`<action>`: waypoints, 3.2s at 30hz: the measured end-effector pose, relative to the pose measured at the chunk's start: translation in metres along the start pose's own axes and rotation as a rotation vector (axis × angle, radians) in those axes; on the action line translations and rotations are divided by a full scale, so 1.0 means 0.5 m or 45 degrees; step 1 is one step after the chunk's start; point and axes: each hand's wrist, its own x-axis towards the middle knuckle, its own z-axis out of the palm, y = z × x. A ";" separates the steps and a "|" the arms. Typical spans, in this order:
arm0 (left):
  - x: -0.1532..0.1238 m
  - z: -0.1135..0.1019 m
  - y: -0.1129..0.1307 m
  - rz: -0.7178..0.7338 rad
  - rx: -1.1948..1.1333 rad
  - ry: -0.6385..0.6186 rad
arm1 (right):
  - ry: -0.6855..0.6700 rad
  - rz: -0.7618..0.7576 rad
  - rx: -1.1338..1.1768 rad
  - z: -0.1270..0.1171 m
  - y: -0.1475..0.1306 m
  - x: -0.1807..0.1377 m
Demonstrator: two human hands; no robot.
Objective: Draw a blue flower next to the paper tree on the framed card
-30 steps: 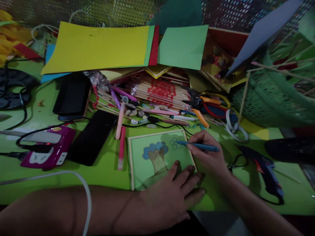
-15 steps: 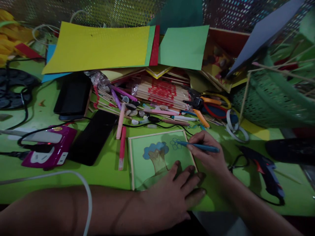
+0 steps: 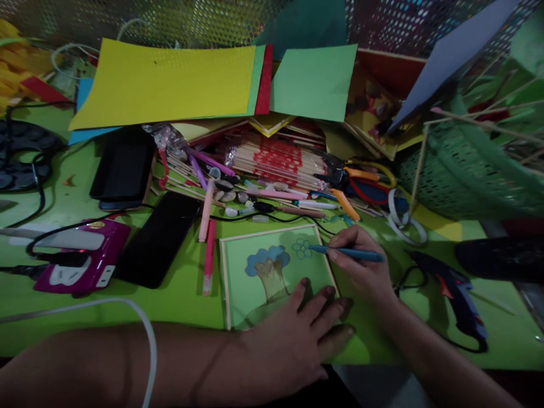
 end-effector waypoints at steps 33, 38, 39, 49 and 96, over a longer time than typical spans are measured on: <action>-0.001 0.003 0.002 0.002 -0.005 0.002 | -0.007 -0.031 0.043 -0.003 0.008 -0.002; -0.001 -0.003 0.001 -0.006 -0.009 -0.012 | -0.025 -0.035 0.021 -0.004 0.004 -0.004; -0.001 -0.004 0.000 -0.004 -0.010 -0.014 | -0.025 -0.031 0.015 -0.003 0.003 -0.004; -0.001 -0.001 0.000 0.002 0.000 0.006 | -0.049 -0.043 -0.066 -0.001 -0.005 -0.002; 0.000 -0.001 0.000 0.007 0.008 -0.011 | -0.129 -0.049 -0.078 0.001 0.000 -0.005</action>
